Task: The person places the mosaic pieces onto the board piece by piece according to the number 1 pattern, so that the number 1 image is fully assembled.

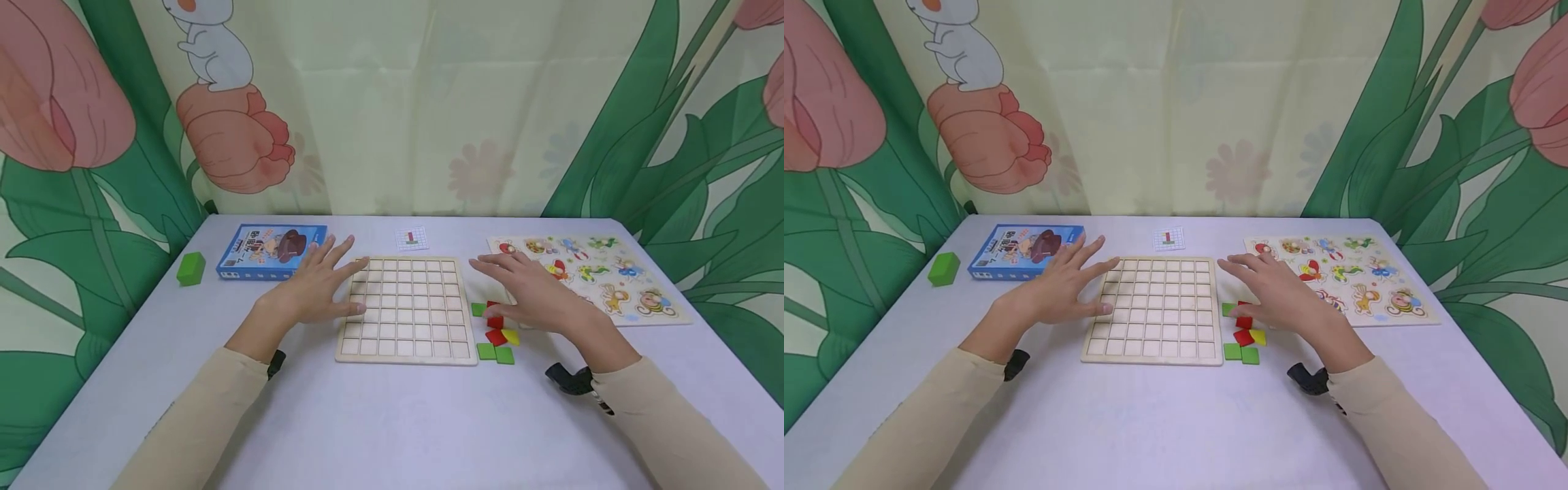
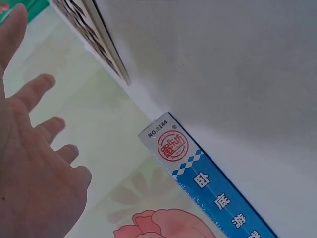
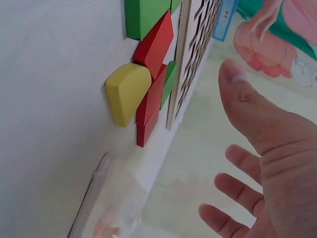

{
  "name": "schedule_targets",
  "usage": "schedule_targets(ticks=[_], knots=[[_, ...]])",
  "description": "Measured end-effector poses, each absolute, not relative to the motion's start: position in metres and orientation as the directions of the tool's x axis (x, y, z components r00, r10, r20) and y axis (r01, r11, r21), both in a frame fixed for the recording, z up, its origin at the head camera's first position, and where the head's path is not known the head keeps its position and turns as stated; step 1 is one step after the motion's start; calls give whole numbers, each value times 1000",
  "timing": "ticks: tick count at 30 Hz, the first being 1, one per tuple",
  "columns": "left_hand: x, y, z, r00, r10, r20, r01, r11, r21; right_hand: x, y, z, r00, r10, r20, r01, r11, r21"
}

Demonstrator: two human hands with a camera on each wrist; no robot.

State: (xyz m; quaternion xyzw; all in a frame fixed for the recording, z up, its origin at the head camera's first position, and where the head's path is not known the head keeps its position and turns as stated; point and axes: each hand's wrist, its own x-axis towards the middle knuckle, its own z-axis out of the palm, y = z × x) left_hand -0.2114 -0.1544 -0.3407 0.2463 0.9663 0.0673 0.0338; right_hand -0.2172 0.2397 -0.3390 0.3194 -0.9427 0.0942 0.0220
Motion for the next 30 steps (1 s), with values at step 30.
schedule_targets(ticks=[30], knots=[[-210, -153, -344, -839, 471, -272, 397, 872, 286, -200, 294, -357, -804, -594, -30, -485, 684, -544]])
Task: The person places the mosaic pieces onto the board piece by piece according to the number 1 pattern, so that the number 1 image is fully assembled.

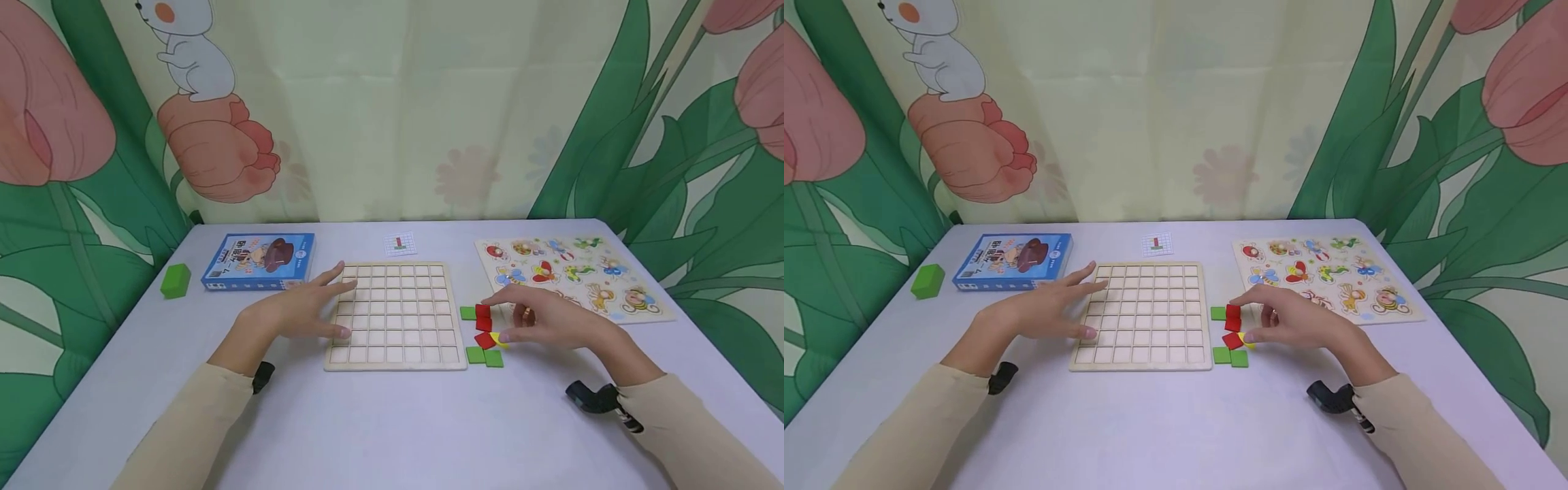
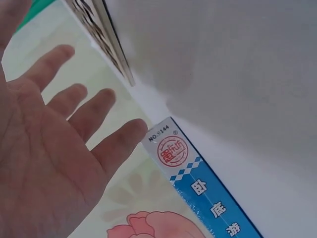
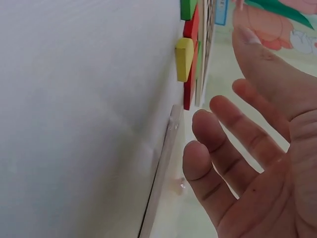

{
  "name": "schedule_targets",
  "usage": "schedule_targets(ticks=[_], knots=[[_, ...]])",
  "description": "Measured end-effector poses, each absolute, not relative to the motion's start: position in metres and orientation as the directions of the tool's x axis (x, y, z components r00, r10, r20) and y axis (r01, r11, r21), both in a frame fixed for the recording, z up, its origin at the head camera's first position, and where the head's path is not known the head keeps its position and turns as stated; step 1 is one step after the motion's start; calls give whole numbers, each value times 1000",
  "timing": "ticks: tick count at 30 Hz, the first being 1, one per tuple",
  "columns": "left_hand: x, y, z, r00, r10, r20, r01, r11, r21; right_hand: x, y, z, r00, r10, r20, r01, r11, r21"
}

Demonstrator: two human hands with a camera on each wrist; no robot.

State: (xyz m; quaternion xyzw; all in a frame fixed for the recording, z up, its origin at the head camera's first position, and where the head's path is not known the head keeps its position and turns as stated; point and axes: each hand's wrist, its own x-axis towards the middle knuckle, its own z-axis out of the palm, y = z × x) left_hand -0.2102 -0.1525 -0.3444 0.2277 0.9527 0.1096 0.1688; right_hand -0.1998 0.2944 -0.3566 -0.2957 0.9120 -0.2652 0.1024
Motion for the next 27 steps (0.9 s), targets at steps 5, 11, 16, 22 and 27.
schedule_targets(ticks=[5, 11, 16, 22, 27], knots=[[-211, -152, -347, -839, 454, -301, 364, 878, 311, -197, 299, -360, -806, -588, -71, -459, 695, -553], [-214, -154, -349, -846, 409, -343, 312, 900, 304, -194, 300, -362, -782, -617, -93, -465, 676, -572], [-215, -157, -351, -839, 410, -356, 299, 896, 328, -195, 297, -361, -774, -619, -131, -454, 687, -567], [-215, -156, -352, -830, 416, -371, 307, 897, 319, -195, 295, -360, -775, -617, -138, -455, 695, -557], [-218, -160, -351, -831, 419, -364, 322, 898, 299, -196, 293, -363, -755, -648, -101, -506, 673, -540]])
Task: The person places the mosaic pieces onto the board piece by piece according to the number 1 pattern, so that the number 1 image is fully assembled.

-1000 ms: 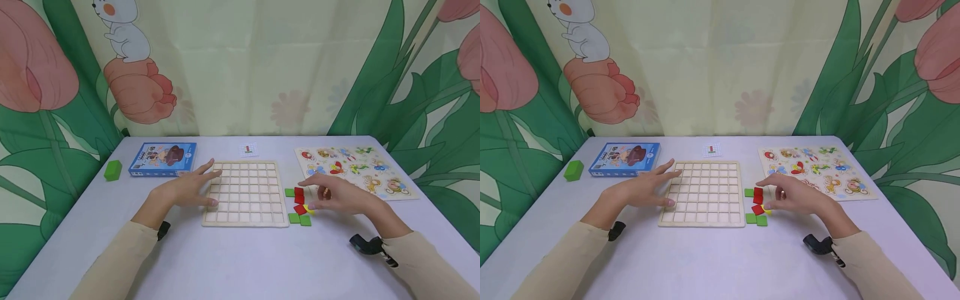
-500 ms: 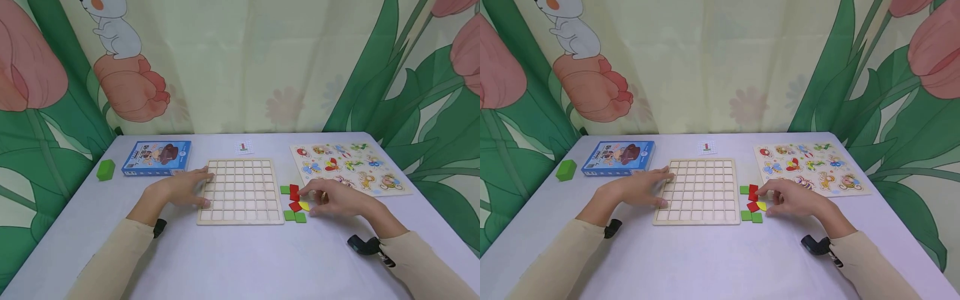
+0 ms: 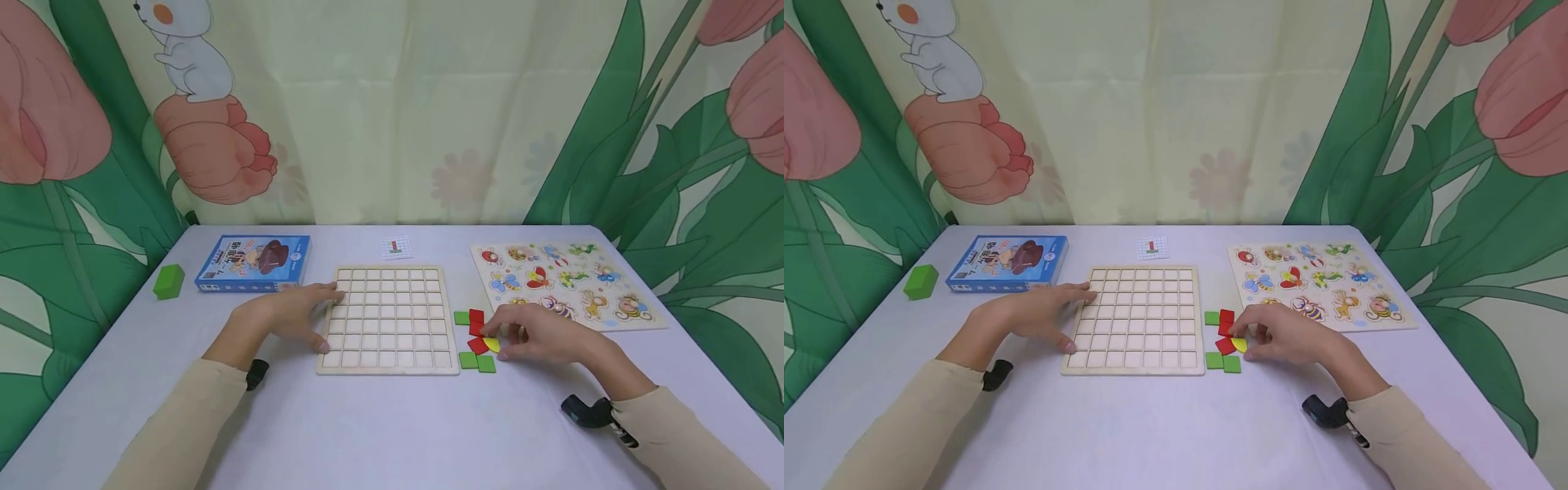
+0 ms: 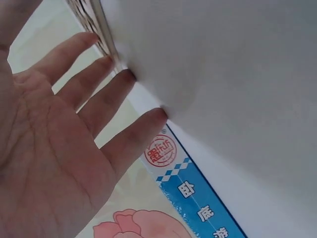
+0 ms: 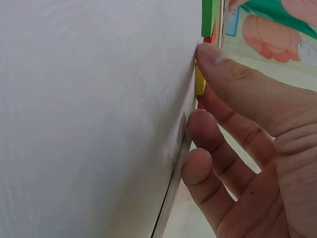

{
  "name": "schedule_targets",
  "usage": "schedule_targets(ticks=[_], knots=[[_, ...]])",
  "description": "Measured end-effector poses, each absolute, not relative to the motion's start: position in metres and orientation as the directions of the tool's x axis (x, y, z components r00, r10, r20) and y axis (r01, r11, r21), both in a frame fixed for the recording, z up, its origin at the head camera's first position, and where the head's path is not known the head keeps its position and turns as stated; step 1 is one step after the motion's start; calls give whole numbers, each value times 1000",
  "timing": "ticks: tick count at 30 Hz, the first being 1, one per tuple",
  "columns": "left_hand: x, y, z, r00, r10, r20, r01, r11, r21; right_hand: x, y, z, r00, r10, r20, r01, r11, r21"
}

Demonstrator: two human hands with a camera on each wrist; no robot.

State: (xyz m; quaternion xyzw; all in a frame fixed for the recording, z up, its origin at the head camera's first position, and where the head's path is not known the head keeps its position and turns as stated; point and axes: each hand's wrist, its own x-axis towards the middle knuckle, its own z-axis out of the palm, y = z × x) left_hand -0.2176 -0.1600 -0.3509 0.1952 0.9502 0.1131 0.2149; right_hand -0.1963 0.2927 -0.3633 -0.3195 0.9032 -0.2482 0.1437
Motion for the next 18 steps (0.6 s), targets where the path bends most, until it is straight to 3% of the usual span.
schedule_targets(ticks=[5, 18], knots=[[-220, -162, -352, -832, 416, -366, 327, 902, 283, -197, 290, -366, -737, -671, -76, -547, 659, -516], [-219, -162, -351, -827, 427, -366, 319, 892, 321, -194, 294, -363, -769, -631, -105, -506, 700, -504]])
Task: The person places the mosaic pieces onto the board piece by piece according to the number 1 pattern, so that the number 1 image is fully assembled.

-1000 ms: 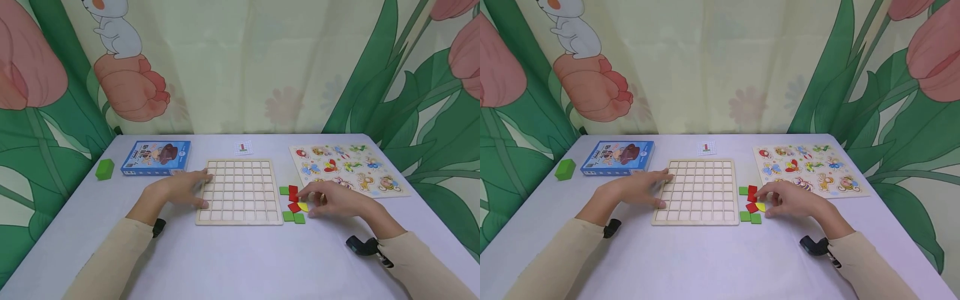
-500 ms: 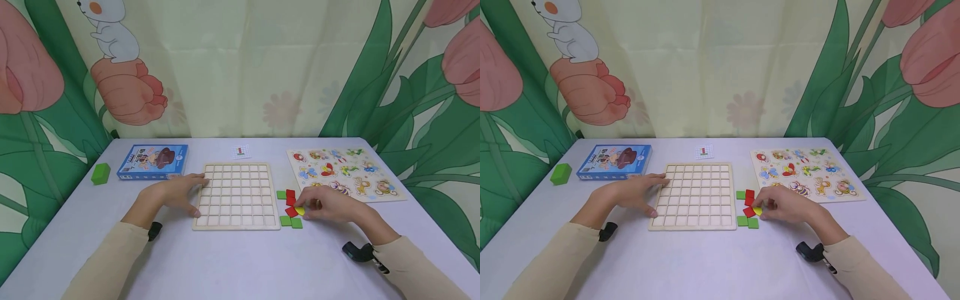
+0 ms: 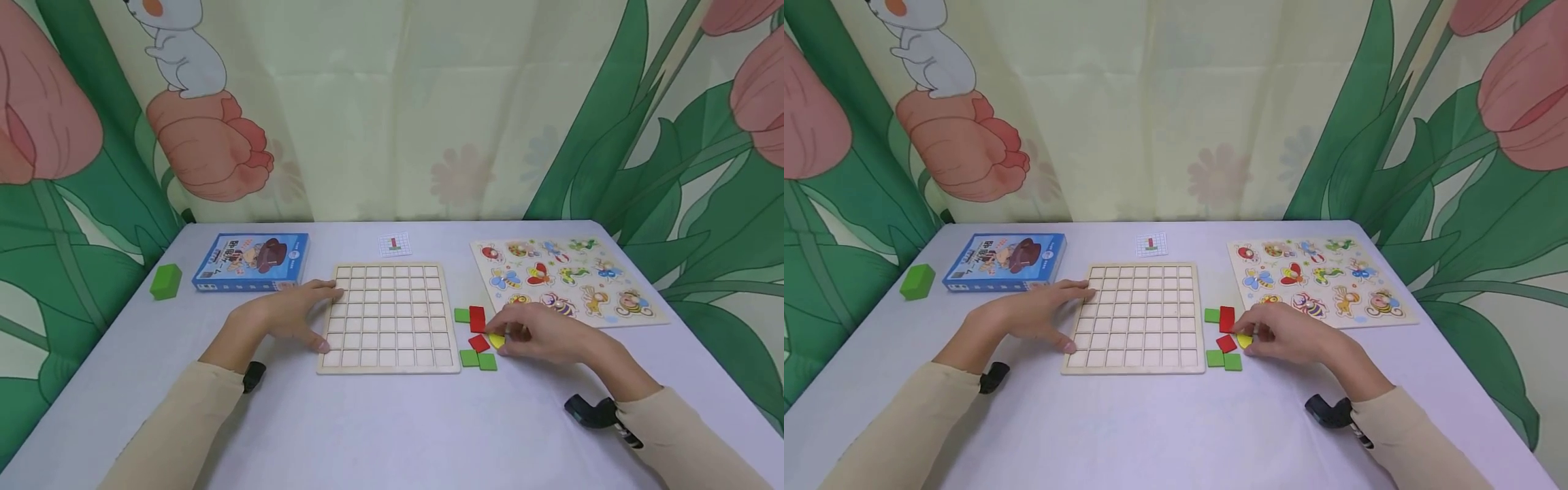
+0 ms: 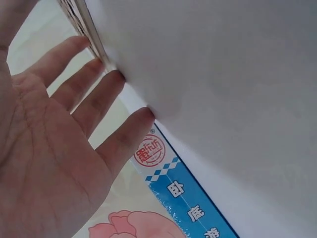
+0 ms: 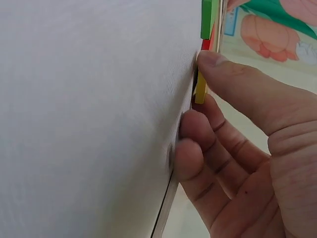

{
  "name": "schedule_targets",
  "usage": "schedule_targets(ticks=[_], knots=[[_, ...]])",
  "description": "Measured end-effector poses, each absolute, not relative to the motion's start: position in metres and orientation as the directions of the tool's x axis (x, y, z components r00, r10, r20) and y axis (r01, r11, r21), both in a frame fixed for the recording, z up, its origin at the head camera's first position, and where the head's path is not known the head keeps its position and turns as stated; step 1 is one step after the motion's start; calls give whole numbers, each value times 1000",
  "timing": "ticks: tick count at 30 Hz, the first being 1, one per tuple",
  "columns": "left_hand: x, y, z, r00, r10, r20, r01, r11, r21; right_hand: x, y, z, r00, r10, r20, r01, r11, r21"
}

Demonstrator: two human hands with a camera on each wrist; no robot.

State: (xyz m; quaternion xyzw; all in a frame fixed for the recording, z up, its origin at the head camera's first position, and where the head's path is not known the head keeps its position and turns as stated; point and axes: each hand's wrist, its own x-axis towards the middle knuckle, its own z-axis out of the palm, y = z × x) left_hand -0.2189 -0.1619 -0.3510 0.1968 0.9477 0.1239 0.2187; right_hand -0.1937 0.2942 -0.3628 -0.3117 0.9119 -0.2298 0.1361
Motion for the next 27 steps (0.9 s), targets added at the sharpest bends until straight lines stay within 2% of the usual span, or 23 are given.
schedule_targets(ticks=[13, 20, 27], knots=[[-224, -165, -347, -828, 439, -348, 336, 886, 319, -192, 298, -358, -764, -644, -42, -523, 655, -546], [-222, -168, -357, -831, 431, -352, 319, 887, 335, -189, 296, -362, -785, -619, -26, -482, 636, -603], [-221, -167, -361, -842, 447, -302, 342, 875, 343, -194, 288, -360, -803, -592, 71, -506, 614, -606]])
